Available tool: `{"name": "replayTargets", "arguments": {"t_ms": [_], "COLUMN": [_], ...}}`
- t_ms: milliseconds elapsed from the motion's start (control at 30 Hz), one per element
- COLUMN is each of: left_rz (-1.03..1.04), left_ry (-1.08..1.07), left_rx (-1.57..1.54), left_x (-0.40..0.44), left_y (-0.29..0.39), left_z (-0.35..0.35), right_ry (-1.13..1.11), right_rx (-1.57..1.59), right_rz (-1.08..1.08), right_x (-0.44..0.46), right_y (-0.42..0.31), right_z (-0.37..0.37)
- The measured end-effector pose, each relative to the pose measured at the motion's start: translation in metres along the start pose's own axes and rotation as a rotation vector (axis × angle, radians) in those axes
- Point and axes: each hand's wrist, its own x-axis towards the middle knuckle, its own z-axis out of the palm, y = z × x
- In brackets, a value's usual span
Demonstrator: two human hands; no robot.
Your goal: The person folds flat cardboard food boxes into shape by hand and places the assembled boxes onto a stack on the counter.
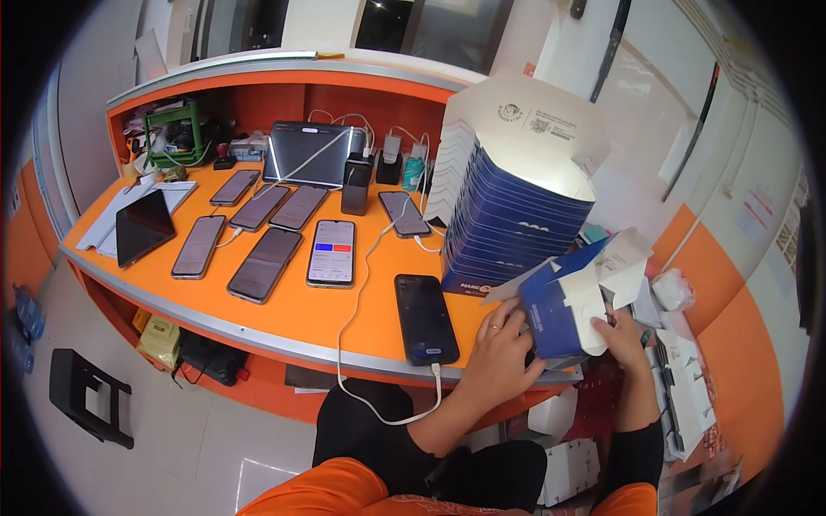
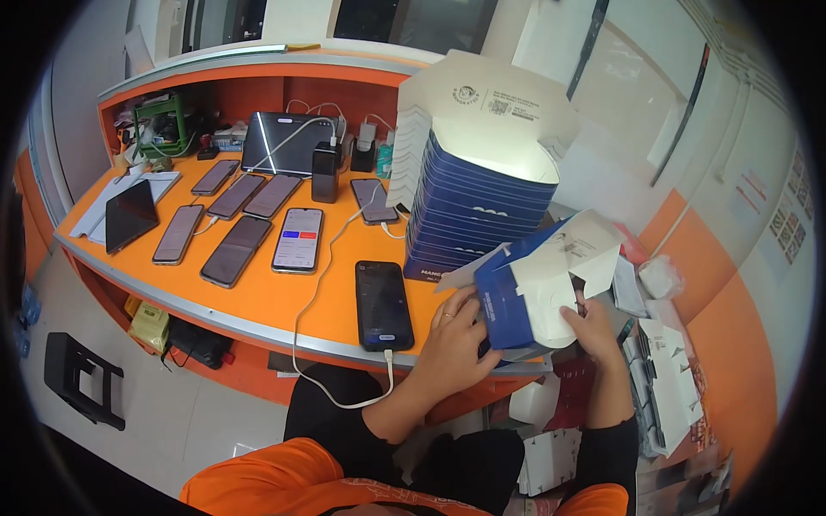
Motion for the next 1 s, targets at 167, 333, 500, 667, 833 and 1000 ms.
{"name": "replayTargets", "arguments": {"t_ms": [167, 333, 500, 667, 833, 1000], "left_rz": [0.009, 0.024, 0.050, 0.030, -0.068, -0.044], "left_ry": [-0.023, -0.033, 0.036, 0.037, 0.009, -0.008], "left_rx": [-0.133, -0.207, -0.144, -0.055, -0.040, -0.054], "left_x": [0.001, 0.001, -0.002, -0.003, -0.004, -0.004], "left_y": [-0.002, -0.001, -0.003, 0.005, 0.009, 0.006], "left_z": [0.000, -0.002, 0.000, -0.002, 0.000, -0.003], "right_ry": [0.002, 0.015, 0.061, 0.139, 0.187, 0.627], "right_rx": [-0.225, -0.292, -0.502, -0.662, -0.707, -0.586], "right_rz": [0.100, -0.046, -0.150, -0.192, -0.196, -0.335], "right_x": [0.015, 0.033, 0.039, 0.035, 0.029, -0.006], "right_y": [-0.005, -0.002, -0.003, -0.004, -0.012, -0.037], "right_z": [-0.001, 0.001, -0.003, -0.009, -0.007, 0.017]}}
